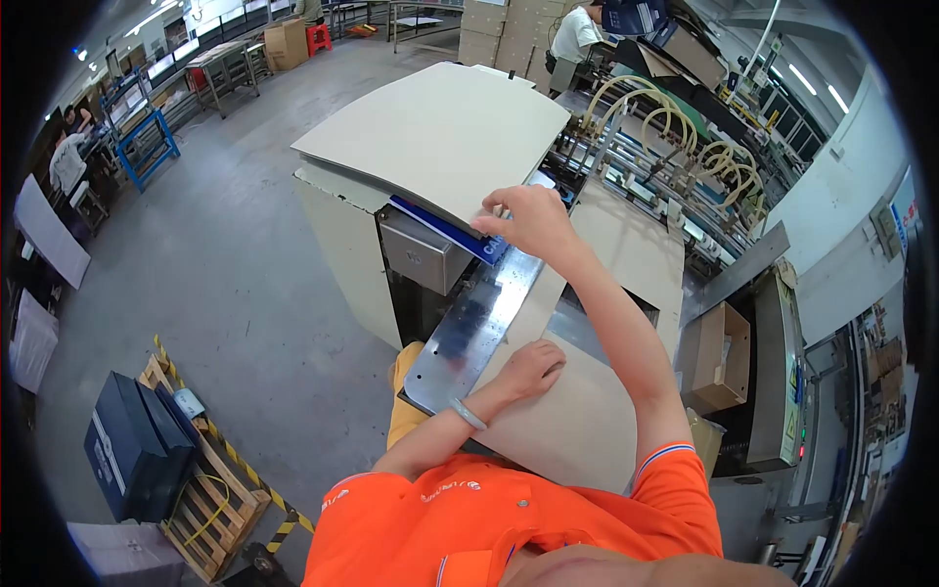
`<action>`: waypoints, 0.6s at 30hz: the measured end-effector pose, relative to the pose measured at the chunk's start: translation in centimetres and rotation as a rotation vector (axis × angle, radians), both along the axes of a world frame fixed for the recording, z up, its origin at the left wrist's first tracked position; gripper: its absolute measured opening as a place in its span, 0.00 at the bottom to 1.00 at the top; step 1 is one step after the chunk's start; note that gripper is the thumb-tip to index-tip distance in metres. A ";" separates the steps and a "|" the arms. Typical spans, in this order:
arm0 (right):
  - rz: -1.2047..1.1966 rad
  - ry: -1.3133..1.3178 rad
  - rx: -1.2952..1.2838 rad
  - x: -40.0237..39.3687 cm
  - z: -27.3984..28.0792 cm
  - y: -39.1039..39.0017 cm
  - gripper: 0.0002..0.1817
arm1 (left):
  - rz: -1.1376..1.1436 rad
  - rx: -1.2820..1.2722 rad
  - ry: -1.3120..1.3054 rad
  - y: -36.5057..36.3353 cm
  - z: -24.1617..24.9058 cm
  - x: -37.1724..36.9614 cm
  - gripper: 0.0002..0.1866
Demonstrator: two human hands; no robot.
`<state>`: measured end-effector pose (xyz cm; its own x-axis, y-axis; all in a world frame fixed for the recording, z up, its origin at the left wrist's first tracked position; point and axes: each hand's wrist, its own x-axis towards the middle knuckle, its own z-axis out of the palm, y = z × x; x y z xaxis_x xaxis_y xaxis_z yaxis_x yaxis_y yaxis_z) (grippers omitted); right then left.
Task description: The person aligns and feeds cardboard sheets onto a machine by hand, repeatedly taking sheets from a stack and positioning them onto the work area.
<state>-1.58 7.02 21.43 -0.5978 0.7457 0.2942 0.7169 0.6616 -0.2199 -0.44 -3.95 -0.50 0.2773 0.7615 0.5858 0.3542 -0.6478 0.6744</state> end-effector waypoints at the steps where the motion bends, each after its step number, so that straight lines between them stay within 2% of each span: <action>1: 0.019 0.007 0.131 -0.3 -0.5 0.1 0.19 | -0.002 0.001 0.003 0.1 -0.1 0.0 0.05; 3: 0.058 0.024 0.389 -0.6 -1.4 0.3 0.20 | -0.005 0.000 0.010 0.0 -0.4 0.1 0.05; 4: 0.063 0.021 0.388 -0.8 -1.1 0.2 0.20 | -0.001 -0.002 0.007 0.1 -0.5 0.1 0.05; 8: -0.015 -0.163 0.016 -1.4 0.6 0.6 0.21 | -0.019 -0.021 0.060 0.3 -0.8 0.0 0.06; 13: -0.004 -0.125 -0.187 -1.2 2.2 1.4 0.20 | -0.031 -0.028 0.028 0.2 -0.9 -0.1 0.06; 14: -0.002 -0.129 -0.187 -1.2 2.2 1.5 0.20 | -0.030 -0.028 0.025 0.2 -0.9 0.0 0.06; 18: 0.113 -0.350 0.101 -1.2 1.6 1.7 0.13 | -0.037 -0.023 0.024 0.4 -1.2 0.0 0.06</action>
<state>-2.75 8.77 23.00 -0.7516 0.6474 0.1263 0.6588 0.7463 0.0952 -0.43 -3.52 -1.71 0.3195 0.7634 0.5614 0.3467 -0.6456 0.6805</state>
